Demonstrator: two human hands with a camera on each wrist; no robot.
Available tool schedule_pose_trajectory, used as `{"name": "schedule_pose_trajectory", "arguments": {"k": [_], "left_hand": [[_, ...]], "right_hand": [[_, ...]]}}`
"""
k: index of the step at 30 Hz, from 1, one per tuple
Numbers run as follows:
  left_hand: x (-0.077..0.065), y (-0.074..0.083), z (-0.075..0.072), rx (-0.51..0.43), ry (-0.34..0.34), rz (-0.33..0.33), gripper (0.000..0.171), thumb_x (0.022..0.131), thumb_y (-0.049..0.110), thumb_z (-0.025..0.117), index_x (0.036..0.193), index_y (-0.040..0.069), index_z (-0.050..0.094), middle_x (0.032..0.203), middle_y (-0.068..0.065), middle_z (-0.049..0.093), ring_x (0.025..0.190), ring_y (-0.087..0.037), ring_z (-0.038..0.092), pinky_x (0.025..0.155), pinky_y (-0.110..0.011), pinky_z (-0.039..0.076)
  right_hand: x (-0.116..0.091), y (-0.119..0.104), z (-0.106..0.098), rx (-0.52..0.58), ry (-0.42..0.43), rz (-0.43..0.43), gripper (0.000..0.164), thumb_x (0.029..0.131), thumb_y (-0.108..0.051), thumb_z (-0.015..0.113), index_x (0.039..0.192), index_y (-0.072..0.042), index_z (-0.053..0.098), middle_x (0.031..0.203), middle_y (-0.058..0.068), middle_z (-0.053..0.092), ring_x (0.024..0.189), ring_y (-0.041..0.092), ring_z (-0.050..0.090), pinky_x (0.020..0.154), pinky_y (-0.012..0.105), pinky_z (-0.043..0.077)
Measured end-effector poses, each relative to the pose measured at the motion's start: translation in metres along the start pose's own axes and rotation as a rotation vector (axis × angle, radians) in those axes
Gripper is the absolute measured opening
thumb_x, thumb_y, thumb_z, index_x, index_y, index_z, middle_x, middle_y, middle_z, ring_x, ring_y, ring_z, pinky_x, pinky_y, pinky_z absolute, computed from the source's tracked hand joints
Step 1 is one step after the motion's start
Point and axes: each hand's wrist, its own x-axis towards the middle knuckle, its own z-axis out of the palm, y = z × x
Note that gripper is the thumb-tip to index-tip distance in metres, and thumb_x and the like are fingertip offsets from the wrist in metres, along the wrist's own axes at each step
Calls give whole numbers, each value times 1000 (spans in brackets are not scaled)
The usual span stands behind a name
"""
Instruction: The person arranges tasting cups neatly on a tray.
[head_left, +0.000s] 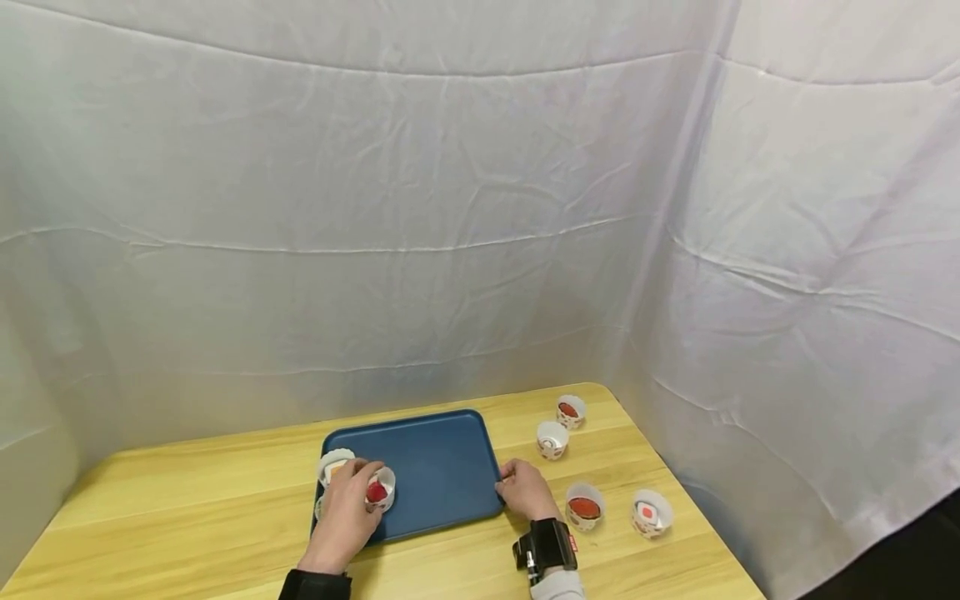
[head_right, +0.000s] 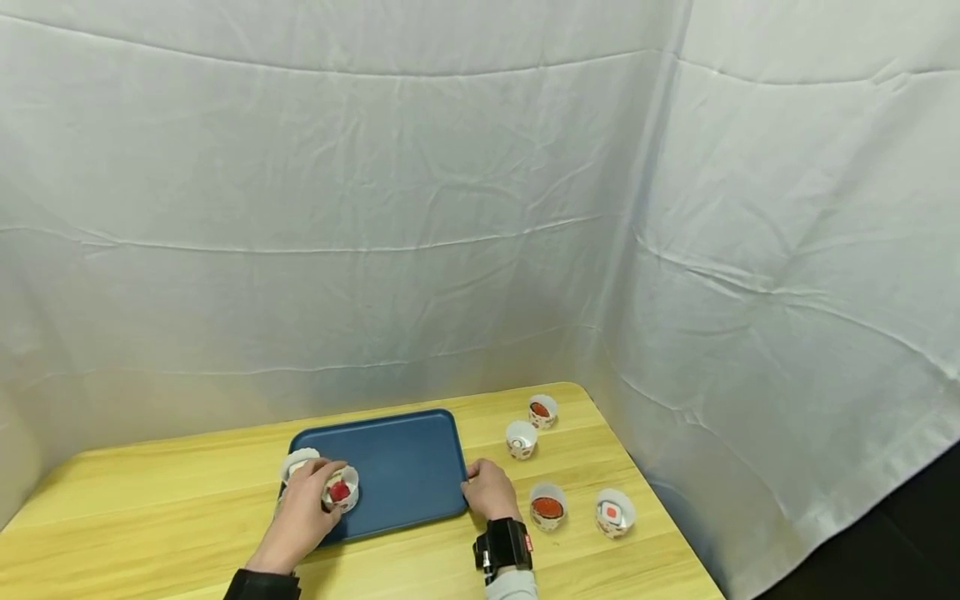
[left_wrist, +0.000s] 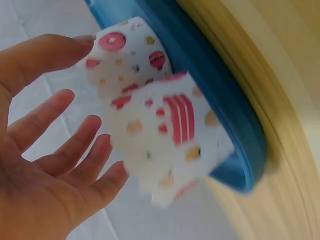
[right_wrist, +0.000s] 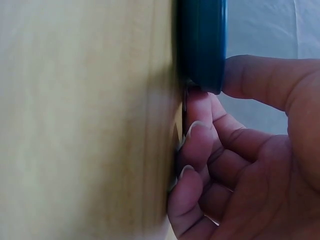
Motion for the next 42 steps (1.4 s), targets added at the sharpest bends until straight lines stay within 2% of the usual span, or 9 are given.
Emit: {"name": "schedule_pose_trajectory", "arguments": {"k": [5,13,16,23,30,33,37,40,42], "left_hand": [[-12,-4,-13,-16,58,-4,60,69,-10,81,126,-6,64,129,-31,56,119,-51,53,97,-64,47],[-27,-21,-17,-38,109,-14,63,70,-9,81,130,-9,60,127,-33,55,117,-52,52,95,-64,48],[-31,-27,-19,-42,89,-42,69,69,-10,82,134,-10,56,129,-35,52,118,-54,51,96,-65,48],[-35,-46,-26,-76,27,-172,81,70,-8,82,140,-17,44,131,-42,46,120,-58,48,100,-67,45],[-40,-67,-22,-72,-61,-289,81,74,4,83,136,-25,40,122,-47,47,111,-60,53,98,-66,46],[-41,-73,-18,-80,-81,-311,76,77,7,80,133,-26,41,119,-46,49,109,-58,54,96,-65,47],[-42,-75,-16,-89,-66,-311,67,79,7,76,129,-25,46,114,-41,55,105,-53,57,93,-62,50],[-41,-75,-16,-93,-47,-296,62,79,6,75,126,-24,50,110,-37,60,102,-49,60,91,-59,51],[-41,-75,-15,-98,-41,-290,60,78,5,75,124,-24,52,107,-35,61,100,-47,61,89,-59,51]], "right_hand": [[0,-1,-2,-18,9,-5,15,95,-7,67,107,1,63,79,4,57,70,17,52,63,30,43],[0,1,-4,-46,11,9,14,95,-8,67,106,0,63,81,5,59,72,19,54,65,33,44],[-1,0,-3,-51,11,20,14,95,-8,67,106,0,63,82,5,59,72,19,54,65,32,44],[-2,-2,-2,-66,18,9,14,95,-7,67,106,1,62,81,6,58,70,19,53,63,32,43],[-2,-2,3,-95,0,-3,14,95,-8,67,104,0,61,79,5,58,68,18,53,62,30,42],[-3,-1,2,-111,-11,-6,14,95,-10,67,103,0,61,80,5,59,69,18,53,62,31,43],[-9,-8,-7,-127,-5,-30,18,95,-12,66,106,2,63,84,6,63,71,17,57,64,33,48],[-14,-18,-19,-150,40,-47,22,96,-13,64,111,3,64,87,7,65,74,19,61,67,37,51],[-16,-24,-27,-186,89,-52,24,96,-14,64,113,2,65,92,10,67,81,25,64,73,43,52]]}}
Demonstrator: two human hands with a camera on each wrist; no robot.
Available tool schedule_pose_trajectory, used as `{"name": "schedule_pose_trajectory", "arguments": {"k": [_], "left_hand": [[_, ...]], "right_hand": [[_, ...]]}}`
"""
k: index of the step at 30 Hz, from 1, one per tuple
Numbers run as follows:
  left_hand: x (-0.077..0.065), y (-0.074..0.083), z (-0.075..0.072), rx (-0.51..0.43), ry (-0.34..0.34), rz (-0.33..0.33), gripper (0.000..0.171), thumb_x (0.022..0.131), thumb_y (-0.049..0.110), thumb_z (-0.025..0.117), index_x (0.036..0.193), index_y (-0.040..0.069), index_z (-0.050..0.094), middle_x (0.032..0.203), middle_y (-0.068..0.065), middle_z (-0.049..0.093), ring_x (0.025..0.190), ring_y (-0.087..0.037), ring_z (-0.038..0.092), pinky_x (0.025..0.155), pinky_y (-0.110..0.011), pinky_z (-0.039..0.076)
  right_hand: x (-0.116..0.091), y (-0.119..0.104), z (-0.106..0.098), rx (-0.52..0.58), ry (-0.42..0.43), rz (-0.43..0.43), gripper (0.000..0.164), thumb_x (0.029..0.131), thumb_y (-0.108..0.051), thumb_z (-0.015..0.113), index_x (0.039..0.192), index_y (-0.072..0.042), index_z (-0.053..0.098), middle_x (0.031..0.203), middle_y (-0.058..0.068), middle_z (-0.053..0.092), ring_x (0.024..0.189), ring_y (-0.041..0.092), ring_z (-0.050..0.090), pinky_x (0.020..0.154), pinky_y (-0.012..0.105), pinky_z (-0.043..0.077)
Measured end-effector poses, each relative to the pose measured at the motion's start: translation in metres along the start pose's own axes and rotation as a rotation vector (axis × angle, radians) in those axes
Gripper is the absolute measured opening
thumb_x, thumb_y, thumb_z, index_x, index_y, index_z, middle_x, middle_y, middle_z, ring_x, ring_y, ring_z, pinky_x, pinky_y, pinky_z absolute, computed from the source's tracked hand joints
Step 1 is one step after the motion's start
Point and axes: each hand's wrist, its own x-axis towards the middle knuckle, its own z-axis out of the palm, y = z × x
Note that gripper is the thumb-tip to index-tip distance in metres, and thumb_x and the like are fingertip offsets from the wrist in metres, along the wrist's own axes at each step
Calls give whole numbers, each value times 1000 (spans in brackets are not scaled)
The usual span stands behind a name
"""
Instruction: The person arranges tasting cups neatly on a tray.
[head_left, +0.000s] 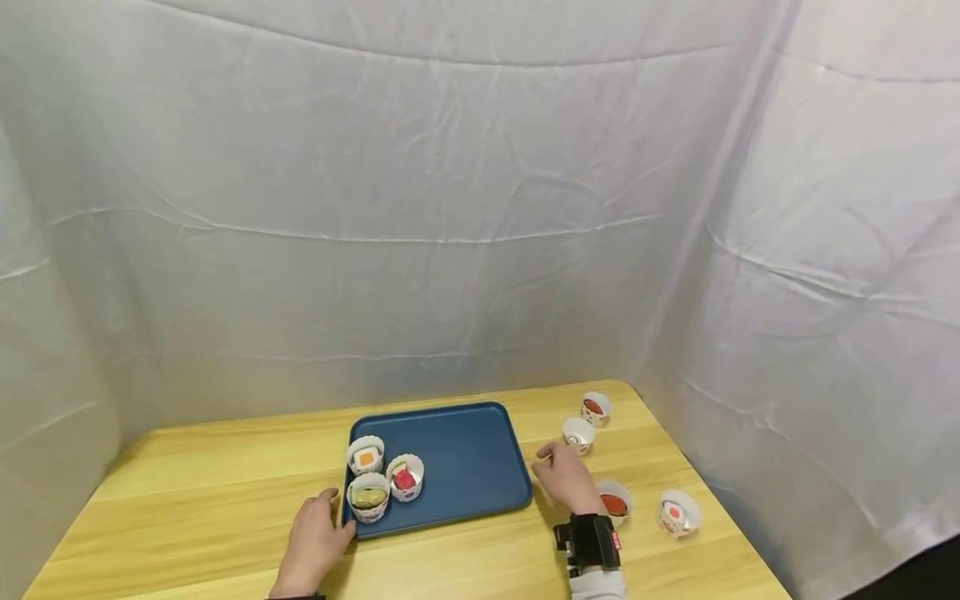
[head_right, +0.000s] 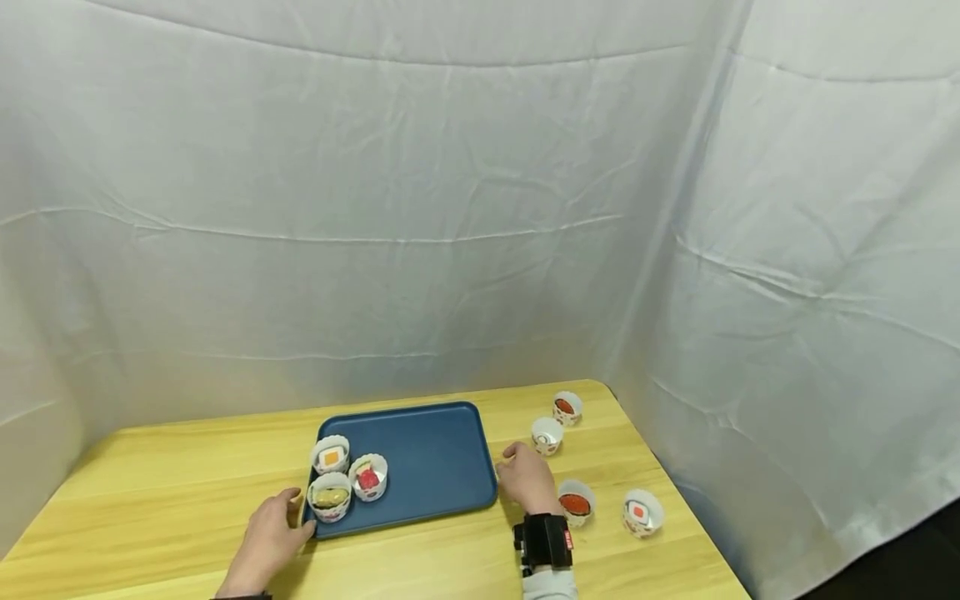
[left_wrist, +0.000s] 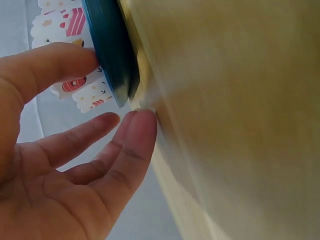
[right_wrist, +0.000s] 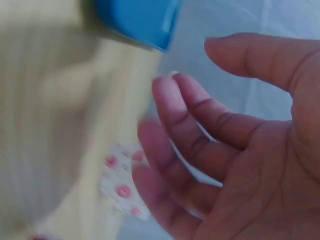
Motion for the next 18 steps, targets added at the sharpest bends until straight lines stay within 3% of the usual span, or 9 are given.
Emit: {"name": "schedule_pose_trajectory", "arguments": {"k": [3,7,12,18], "left_hand": [[2,3,0,-2,-12,-4,57,78,3,75,122,-25,53,103,-33,62,97,-44,61,88,-58,52],[4,9,3,15,-51,-28,55,81,0,73,123,-26,51,106,-35,60,101,-46,61,91,-59,52],[5,12,2,14,-67,-42,54,81,-2,73,124,-27,50,109,-39,57,106,-50,58,96,-62,49],[4,14,4,0,-83,-59,54,82,-3,72,125,-26,50,113,-40,56,109,-52,57,98,-64,48]], "right_hand": [[-3,-4,-14,-74,74,10,26,95,-17,67,115,-1,68,109,17,68,103,41,61,84,55,48],[-6,-2,-32,-125,108,59,36,94,-22,69,122,-1,67,128,28,59,121,55,44,93,67,37],[-10,9,-45,-128,80,103,53,92,-27,72,132,5,59,136,36,51,125,56,39,101,72,34],[-18,27,-49,-143,0,176,78,79,-25,84,143,5,50,139,35,48,125,53,41,98,68,45]]}}
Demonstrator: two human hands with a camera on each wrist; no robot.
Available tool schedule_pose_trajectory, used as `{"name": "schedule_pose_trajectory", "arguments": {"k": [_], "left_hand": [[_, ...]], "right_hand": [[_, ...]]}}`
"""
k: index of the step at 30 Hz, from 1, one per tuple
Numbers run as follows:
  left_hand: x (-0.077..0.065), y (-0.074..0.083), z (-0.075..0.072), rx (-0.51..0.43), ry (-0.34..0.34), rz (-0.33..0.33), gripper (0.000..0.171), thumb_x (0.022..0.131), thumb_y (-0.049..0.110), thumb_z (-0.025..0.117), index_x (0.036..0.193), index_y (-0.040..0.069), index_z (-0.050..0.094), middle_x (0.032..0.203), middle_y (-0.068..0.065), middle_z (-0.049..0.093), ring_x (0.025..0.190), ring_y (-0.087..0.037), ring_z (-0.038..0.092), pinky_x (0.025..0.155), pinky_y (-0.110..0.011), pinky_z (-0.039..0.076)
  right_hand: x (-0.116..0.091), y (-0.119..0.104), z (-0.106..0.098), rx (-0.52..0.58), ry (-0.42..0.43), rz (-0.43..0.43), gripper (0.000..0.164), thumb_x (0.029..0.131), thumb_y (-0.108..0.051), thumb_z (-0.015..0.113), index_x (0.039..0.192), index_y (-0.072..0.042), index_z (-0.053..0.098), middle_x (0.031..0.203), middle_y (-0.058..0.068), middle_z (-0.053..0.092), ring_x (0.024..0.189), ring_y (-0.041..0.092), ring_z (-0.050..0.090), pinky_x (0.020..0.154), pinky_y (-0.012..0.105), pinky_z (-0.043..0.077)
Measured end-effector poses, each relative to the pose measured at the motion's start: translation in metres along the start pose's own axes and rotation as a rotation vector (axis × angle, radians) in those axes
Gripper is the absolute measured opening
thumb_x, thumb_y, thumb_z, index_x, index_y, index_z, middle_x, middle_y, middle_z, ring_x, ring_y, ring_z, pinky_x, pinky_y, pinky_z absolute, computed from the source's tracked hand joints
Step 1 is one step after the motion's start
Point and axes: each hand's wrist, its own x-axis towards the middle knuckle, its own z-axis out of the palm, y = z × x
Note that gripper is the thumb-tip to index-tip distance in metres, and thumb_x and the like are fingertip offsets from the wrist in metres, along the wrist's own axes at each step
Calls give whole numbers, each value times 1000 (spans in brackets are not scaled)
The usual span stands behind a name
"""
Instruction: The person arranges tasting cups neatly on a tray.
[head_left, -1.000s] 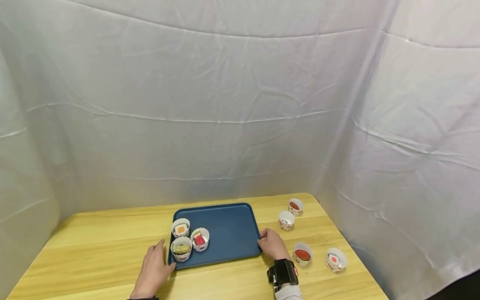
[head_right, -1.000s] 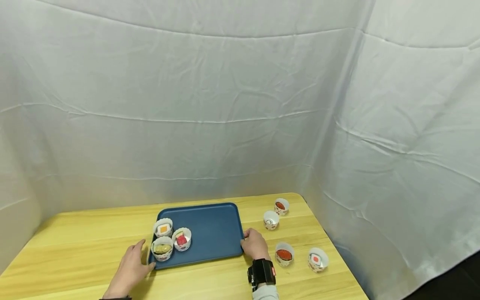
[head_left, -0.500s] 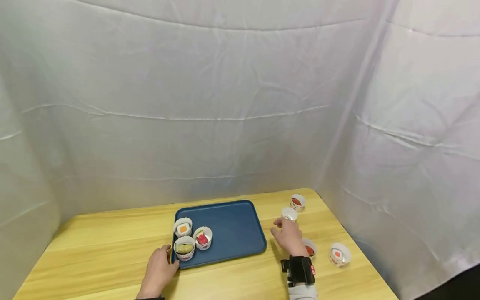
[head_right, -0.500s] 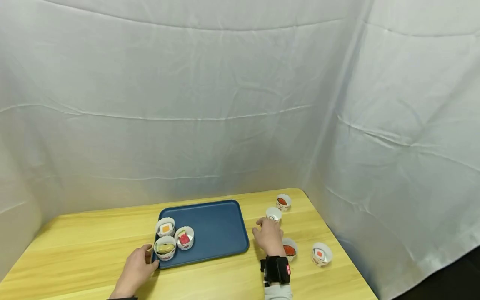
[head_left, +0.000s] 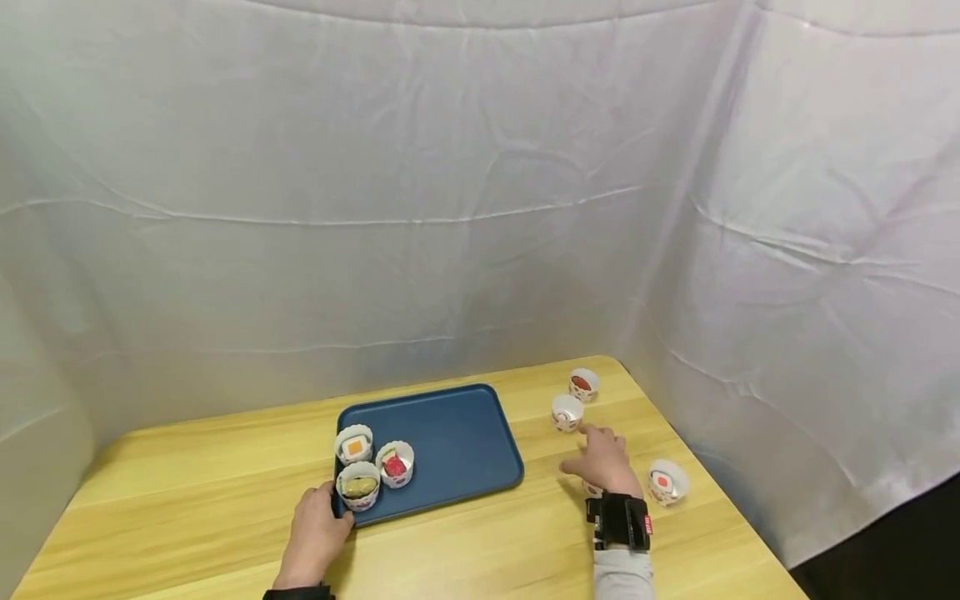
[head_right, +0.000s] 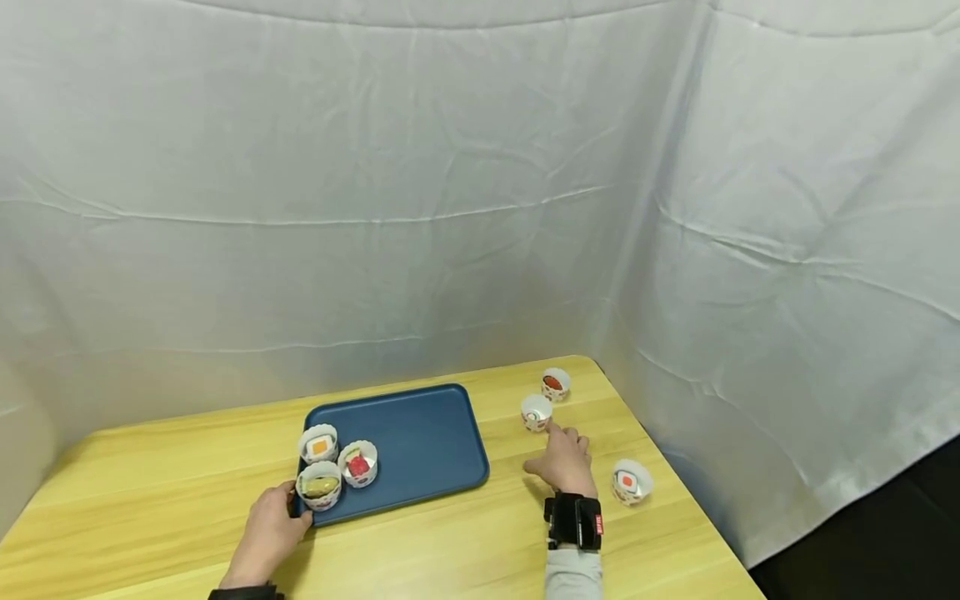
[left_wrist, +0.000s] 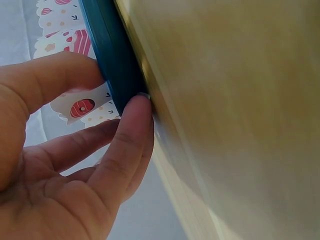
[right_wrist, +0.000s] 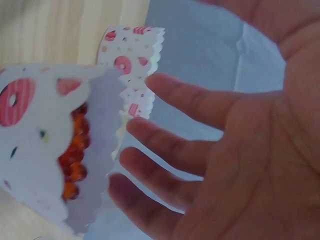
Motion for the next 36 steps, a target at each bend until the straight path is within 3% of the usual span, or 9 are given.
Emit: {"name": "schedule_pose_trajectory", "arguments": {"k": [4,11,16,22,36], "left_hand": [[1,2,-1,-8,-2,-12,54,83,-3,71,126,-26,50,115,-40,56,111,-51,57,99,-64,48],[1,2,-2,-8,-4,0,55,82,-3,72,126,-27,49,114,-41,55,110,-53,56,98,-63,48],[1,1,-2,-8,-7,-12,55,83,-3,72,127,-26,49,115,-41,55,111,-53,56,98,-63,48],[2,0,-3,-18,-7,-21,55,84,-3,72,128,-26,48,116,-41,55,112,-52,56,99,-63,48],[1,2,0,15,8,-5,52,83,-3,73,125,-25,51,112,-38,58,108,-49,59,98,-61,50]], "right_hand": [[0,2,-3,-18,-43,28,86,73,-20,88,146,3,48,137,33,50,121,50,45,92,67,50],[-5,3,-11,-33,-50,65,80,69,-16,89,138,6,54,130,30,59,121,51,51,94,65,49],[-9,7,-16,20,-66,98,62,68,-10,85,122,8,61,109,22,67,98,36,62,86,52,55],[-11,9,-18,56,-73,139,40,69,-6,82,102,2,62,94,15,64,83,29,60,71,41,53],[-8,11,-10,73,-80,128,40,71,-4,79,106,5,61,95,16,64,84,30,60,73,43,54]]}}
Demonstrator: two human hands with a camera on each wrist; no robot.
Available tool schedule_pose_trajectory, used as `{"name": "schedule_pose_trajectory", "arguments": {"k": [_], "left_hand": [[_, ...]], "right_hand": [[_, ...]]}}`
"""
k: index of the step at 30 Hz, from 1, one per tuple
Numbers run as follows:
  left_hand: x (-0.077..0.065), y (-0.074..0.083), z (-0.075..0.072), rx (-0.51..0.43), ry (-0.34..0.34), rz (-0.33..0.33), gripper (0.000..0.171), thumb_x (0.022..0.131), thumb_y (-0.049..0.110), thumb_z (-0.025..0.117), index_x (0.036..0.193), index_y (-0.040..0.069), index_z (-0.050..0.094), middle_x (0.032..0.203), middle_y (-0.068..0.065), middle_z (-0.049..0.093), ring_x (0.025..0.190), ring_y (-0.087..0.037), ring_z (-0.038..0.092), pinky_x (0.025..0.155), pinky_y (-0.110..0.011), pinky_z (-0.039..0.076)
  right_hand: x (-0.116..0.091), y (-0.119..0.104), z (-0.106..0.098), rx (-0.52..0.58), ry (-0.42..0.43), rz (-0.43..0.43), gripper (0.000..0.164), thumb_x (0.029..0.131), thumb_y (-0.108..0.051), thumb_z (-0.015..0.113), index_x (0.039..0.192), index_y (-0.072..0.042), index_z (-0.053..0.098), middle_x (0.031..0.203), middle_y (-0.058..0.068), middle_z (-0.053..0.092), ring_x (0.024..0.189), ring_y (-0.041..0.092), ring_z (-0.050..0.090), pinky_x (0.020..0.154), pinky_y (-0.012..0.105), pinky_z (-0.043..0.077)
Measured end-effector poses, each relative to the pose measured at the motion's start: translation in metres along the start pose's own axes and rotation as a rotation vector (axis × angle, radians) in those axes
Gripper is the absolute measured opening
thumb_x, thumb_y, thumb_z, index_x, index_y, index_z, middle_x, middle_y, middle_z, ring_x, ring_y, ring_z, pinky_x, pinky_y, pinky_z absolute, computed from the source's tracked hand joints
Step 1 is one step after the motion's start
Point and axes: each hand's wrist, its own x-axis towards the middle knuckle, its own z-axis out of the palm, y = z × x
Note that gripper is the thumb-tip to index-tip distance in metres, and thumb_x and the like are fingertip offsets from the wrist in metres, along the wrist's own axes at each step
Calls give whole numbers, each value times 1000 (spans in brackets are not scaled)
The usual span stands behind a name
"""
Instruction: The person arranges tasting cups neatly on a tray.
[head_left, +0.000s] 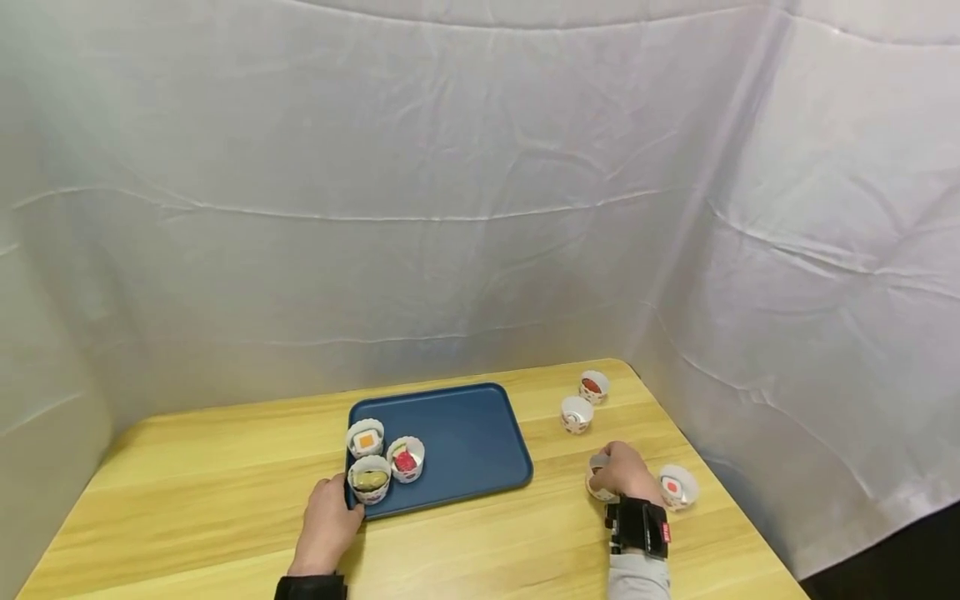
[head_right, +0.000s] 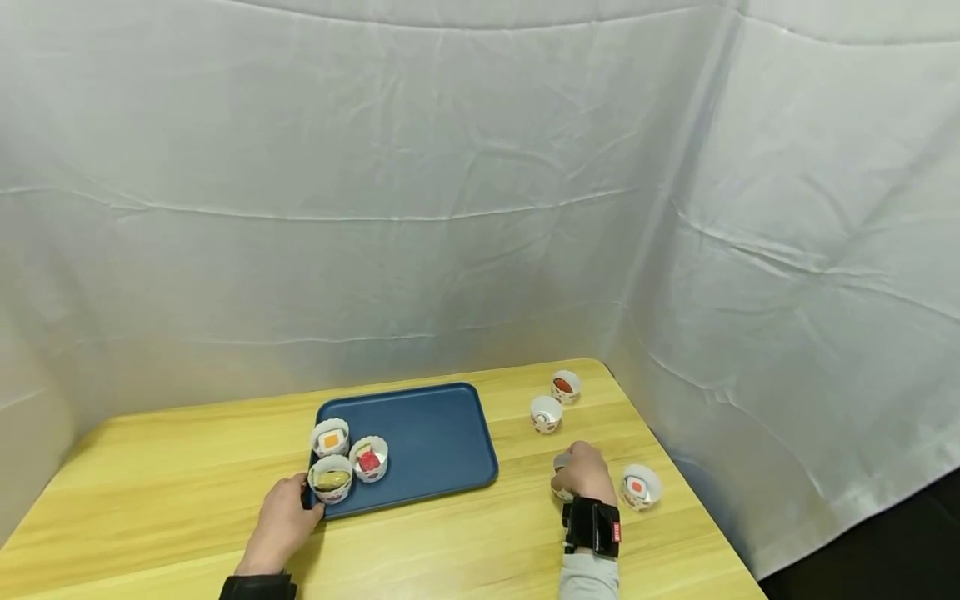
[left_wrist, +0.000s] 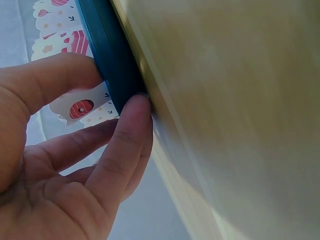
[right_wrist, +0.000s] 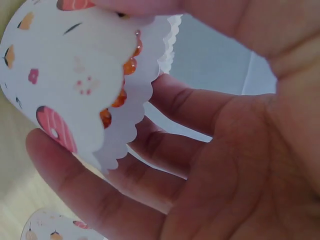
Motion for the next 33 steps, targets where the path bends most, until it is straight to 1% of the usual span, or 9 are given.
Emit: {"name": "schedule_pose_trajectory", "arguments": {"k": [5,12,21,28,33], "left_hand": [[2,0,2,3,13,4,52,83,-3,73,125,-25,52,113,-38,58,108,-48,59,98,-61,50],[1,-1,1,-17,24,23,52,82,-3,73,124,-25,52,112,-38,58,108,-49,59,98,-61,50],[-1,-4,1,-20,42,38,51,81,-3,75,122,-25,53,109,-37,59,106,-49,60,96,-60,51],[-1,-6,2,-44,46,49,51,80,-4,76,121,-24,55,106,-34,61,103,-46,60,95,-59,51],[-1,-7,1,-48,63,67,47,79,-3,77,117,-23,58,102,-31,63,99,-44,61,93,-58,52]], "right_hand": [[1,-4,2,7,4,-30,38,72,-5,80,104,4,62,95,15,65,84,29,61,73,42,54],[4,-9,8,3,9,-31,36,73,-4,80,104,1,62,98,14,65,85,28,60,73,41,53],[6,-16,15,6,5,-61,38,74,-3,80,107,3,61,99,16,64,84,30,59,70,41,53],[6,-18,20,15,-2,-66,40,75,-3,79,110,3,61,99,14,65,83,28,58,67,37,51],[4,-26,21,27,-3,-119,44,75,-2,77,115,7,61,104,17,66,84,28,58,68,38,52]]}}
